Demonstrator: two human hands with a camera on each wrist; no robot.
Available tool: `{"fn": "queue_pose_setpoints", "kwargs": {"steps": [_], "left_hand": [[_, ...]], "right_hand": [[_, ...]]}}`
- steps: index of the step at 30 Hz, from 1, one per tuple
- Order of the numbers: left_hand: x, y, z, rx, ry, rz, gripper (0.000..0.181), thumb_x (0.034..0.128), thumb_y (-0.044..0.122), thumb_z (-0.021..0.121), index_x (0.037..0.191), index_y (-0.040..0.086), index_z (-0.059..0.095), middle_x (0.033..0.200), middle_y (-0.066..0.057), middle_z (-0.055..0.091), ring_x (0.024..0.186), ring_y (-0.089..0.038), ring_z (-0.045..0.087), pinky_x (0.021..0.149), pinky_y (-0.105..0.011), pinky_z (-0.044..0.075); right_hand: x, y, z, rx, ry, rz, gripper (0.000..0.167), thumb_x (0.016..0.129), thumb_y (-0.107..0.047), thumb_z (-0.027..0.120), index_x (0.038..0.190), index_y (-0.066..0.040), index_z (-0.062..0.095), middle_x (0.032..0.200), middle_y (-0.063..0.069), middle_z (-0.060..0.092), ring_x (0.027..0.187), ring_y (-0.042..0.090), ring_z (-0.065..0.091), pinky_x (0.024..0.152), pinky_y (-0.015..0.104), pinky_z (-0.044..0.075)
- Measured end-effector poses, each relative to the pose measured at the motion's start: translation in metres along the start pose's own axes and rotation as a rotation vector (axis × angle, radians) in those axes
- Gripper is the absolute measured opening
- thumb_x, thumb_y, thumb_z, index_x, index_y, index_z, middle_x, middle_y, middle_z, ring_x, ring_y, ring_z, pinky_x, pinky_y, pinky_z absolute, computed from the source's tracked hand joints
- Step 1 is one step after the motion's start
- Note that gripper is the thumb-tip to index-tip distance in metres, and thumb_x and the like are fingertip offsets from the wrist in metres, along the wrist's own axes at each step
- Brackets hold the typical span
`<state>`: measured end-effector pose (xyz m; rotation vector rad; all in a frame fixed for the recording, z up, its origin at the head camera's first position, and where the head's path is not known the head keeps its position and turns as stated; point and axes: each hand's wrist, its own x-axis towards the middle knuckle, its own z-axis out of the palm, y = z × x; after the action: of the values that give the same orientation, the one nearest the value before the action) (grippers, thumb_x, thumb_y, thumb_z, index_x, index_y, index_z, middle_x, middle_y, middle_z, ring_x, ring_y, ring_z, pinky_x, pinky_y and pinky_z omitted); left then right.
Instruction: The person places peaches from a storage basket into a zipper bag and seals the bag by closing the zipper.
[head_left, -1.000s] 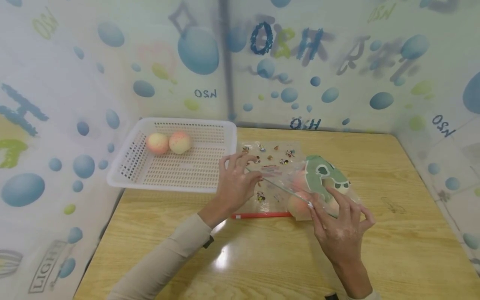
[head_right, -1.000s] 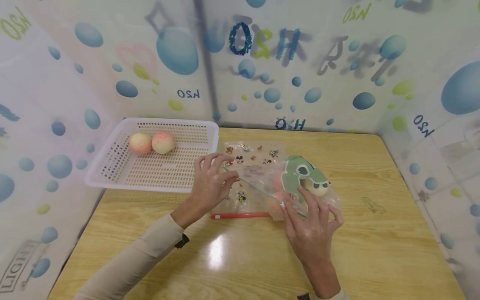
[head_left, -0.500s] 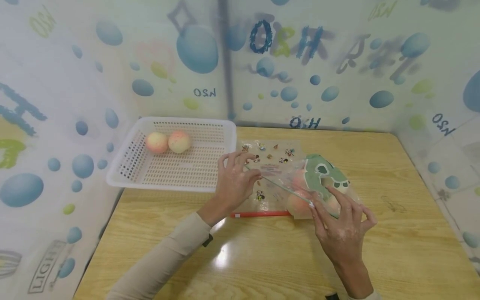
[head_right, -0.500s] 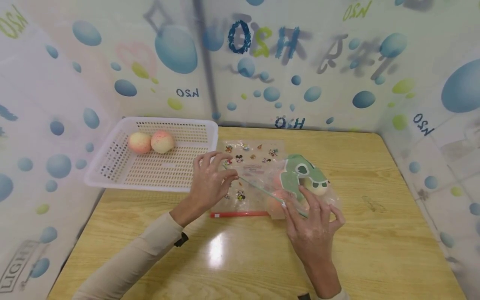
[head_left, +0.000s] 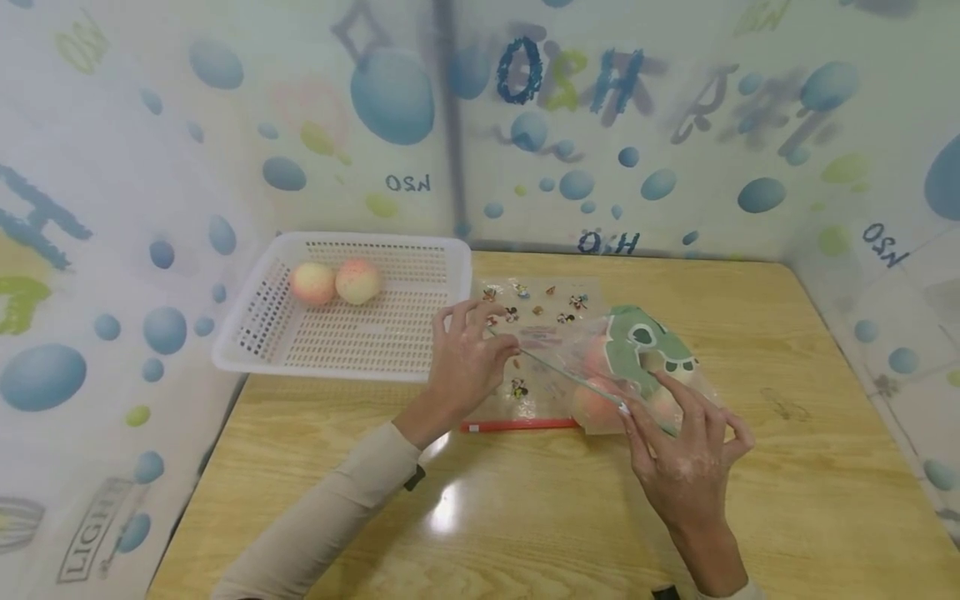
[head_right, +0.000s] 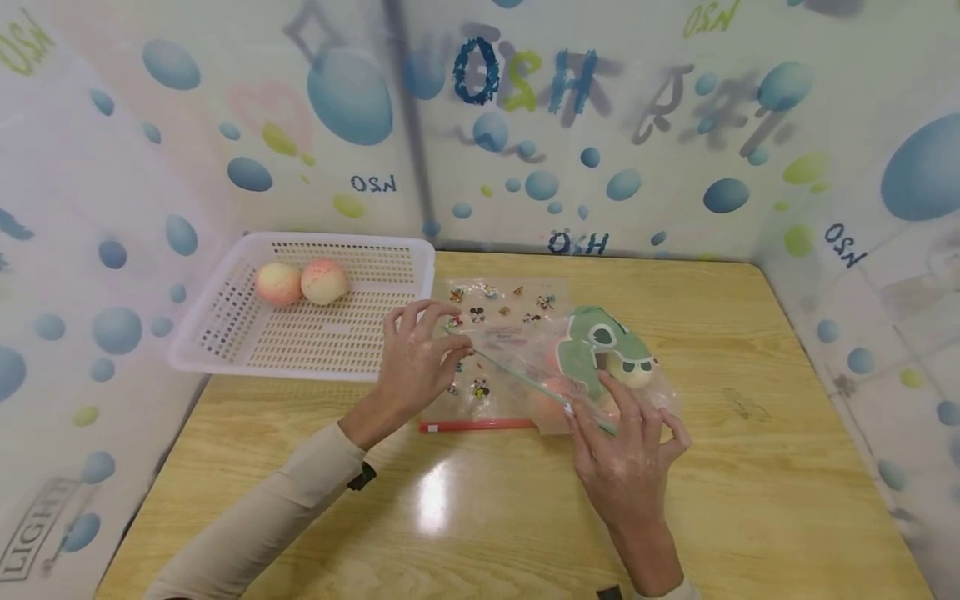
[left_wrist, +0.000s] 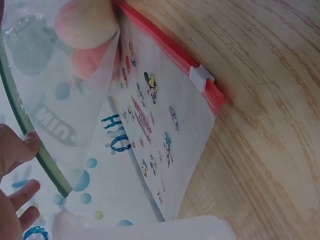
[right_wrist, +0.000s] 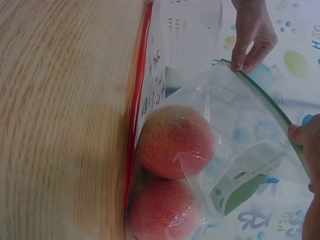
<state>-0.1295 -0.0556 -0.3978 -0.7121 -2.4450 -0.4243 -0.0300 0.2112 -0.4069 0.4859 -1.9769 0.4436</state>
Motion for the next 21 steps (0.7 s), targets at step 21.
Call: {"fn": "queue_pose_setpoints", "kwargs": {"steps": [21], "left_hand": [[0.0035,-0.0042,-0.0006,0.02,-0.062,-0.003,0.006,0.0902,0.029,0.078,0.091,0.027,0.083,0.129,-0.006,0.064,0.124,-0.033,0.049,0.1,-0.054,0.034]], "right_hand": [[-0.004,0.0023,-0.0043,-0.007,0.056,0.024,0.029,0.097,-0.025,0.066,0.084,-0.004,0.08,0.123,0.024,0.065,0.09,0.052,0.05,0.086,0.073,0.017]]}}
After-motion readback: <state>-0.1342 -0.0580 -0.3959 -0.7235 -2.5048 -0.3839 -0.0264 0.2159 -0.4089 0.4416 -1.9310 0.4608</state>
